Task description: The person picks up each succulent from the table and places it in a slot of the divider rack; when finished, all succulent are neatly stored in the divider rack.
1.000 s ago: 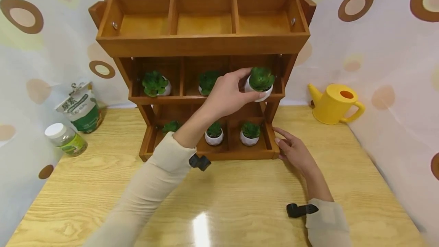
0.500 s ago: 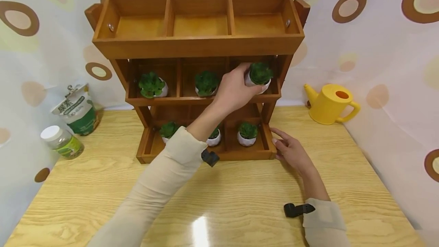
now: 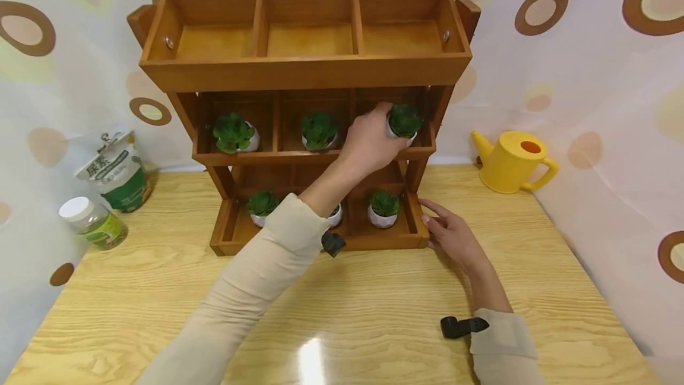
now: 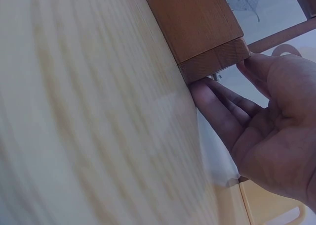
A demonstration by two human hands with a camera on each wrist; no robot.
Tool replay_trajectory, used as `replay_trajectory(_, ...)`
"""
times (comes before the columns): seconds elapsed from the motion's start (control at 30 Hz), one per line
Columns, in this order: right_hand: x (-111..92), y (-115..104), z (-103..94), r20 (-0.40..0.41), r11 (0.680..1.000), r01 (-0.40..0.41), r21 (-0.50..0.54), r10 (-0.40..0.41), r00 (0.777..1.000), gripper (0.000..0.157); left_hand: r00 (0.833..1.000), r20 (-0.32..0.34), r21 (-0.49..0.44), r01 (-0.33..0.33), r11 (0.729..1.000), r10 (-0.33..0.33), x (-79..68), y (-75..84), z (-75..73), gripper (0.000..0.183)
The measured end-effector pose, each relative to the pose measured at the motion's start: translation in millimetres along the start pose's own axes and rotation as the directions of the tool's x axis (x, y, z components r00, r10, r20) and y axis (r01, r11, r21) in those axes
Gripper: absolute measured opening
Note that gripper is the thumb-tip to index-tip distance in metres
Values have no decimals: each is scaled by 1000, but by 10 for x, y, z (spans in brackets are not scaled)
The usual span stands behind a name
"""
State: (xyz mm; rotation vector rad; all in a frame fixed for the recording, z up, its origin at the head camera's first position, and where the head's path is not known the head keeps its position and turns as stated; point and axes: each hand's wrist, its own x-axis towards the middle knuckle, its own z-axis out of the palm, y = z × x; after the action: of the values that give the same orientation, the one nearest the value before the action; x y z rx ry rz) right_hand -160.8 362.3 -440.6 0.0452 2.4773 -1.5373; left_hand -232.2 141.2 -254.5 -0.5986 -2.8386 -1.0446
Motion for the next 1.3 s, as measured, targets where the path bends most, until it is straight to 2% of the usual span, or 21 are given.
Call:
replay_trajectory(0.1, -2, -12, 9, 7, 1000, 5, 4, -5, 1000, 53, 1000, -9, 11, 5, 1000, -5, -15, -1, 2, 58)
replay_trajectory(0.4, -2, -31, 13, 0, 1000, 19, 9, -19, 1000, 54, 1000, 7, 46, 18, 999, -18, -26, 20, 6, 61)
replay_trajectory(0.57, 4, -29, 17, 6, 1000, 7, -1, -7, 1000, 54, 1000, -10, 35, 22, 999, -22, -57, 9, 10, 66)
replay_trajectory(0.8, 37, -13, 20, 7, 1000, 18, -16, -18, 1000, 55, 998, -53, 66, 18, 998, -14, -84, 2, 5, 70)
replay_trajectory(0.97, 56, -15, 10, 16, 1000, 13, -6, -13, 1000, 56, 999, -53, 71, 4, 998, -1, -136, -17, -26, 73)
replay_trajectory(1.13, 56, -26, 3, 14, 1000, 14, -19, -14, 1000, 55, 997, -39, 3, -61, 998, 61, -309, -85, -131, 78)
replay_trajectory(1.3, -2, -28, 10, 3, 999, 3, -52, -3, 1000, 55, 985, 44, -118, -158, 980, 164, -732, -315, -272, 80)
